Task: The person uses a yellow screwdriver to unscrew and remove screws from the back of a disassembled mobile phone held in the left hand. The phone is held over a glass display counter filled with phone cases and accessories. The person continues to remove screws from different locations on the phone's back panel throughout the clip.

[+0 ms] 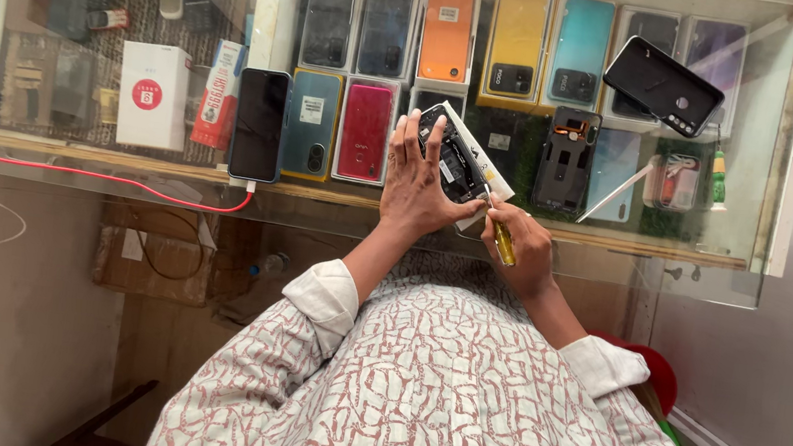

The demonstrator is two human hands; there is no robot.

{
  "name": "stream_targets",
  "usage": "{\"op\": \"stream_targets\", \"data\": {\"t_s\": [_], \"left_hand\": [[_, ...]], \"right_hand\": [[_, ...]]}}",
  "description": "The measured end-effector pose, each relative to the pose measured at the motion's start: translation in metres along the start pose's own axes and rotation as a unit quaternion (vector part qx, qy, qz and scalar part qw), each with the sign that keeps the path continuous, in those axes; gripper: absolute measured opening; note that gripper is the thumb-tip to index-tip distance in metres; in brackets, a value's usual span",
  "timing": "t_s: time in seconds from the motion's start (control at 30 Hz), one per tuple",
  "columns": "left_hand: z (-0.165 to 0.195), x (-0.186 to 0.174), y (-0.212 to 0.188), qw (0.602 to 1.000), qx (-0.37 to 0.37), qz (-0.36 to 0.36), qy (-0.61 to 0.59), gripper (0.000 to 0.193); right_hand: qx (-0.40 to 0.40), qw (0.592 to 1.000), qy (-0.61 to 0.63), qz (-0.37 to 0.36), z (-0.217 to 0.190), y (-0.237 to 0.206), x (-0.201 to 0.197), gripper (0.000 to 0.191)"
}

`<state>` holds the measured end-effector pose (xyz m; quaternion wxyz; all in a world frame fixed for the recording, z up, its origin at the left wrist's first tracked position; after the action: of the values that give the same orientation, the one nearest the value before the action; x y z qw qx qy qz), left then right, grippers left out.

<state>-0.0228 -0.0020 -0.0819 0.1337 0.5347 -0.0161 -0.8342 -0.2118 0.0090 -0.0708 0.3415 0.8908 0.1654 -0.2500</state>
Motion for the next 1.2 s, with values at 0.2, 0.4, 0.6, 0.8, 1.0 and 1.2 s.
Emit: {"op": "stream_targets", "data": {"t_s": [0.2, 0.4, 0.6, 0.8, 1.0, 1.2], "left_hand": [[0.0021, -0.0001, -0.0012, 1.0, -0.001, 0.002, -0.001, 0.133], [0.0018, 0.0004, -0.0024, 1.0, -0.002, 0.006, -0.003, 0.134], [0.0015, 0.0016, -0.0018, 1.0, -0.001, 0.001, -0.006, 0.134], [0.0035, -0.0001, -0.002, 1.0, 0.002, 0.006, -0.003, 0.133], [0.0038, 0.0012, -0.0017, 1.0, -0.008, -0.011, -0.002, 0.134], [0.0031, -0.0003, -0.0002, 1.0, -0.005, -0.003, 0.009, 0.133]], "right_hand": [[-0.008, 1.0, -0.008, -0.009, -0.002, 0.001, 0.0014, 0.015], [-0.014, 1.0, -0.009, -0.002, -0.0011, -0.0008, 0.0005, 0.017], [0.006, 1.0, -0.022, 0.0, 0.0025, -0.0027, 0.0028, 0.016], [0.0, 1.0, -0.009, 0.008, 0.001, -0.0008, 0.0005, 0.016], [0.01, 1.0, -0.014, -0.005, 0.0038, -0.0011, 0.0011, 0.016], [-0.002, 1.0, -0.006, 0.0, 0.0026, -0.0027, 0.0023, 0.015]]}}
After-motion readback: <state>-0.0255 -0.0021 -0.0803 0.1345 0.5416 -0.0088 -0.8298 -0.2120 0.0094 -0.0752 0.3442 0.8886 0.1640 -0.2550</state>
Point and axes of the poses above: each hand's wrist, its own y-axis towards the middle knuckle, its own x-axis out of the palm, z = x × y, the point moved 6 cm from there along y, towards the middle knuckle, and after that the axes turned 3 degrees about -x, right-handed, at the moved point
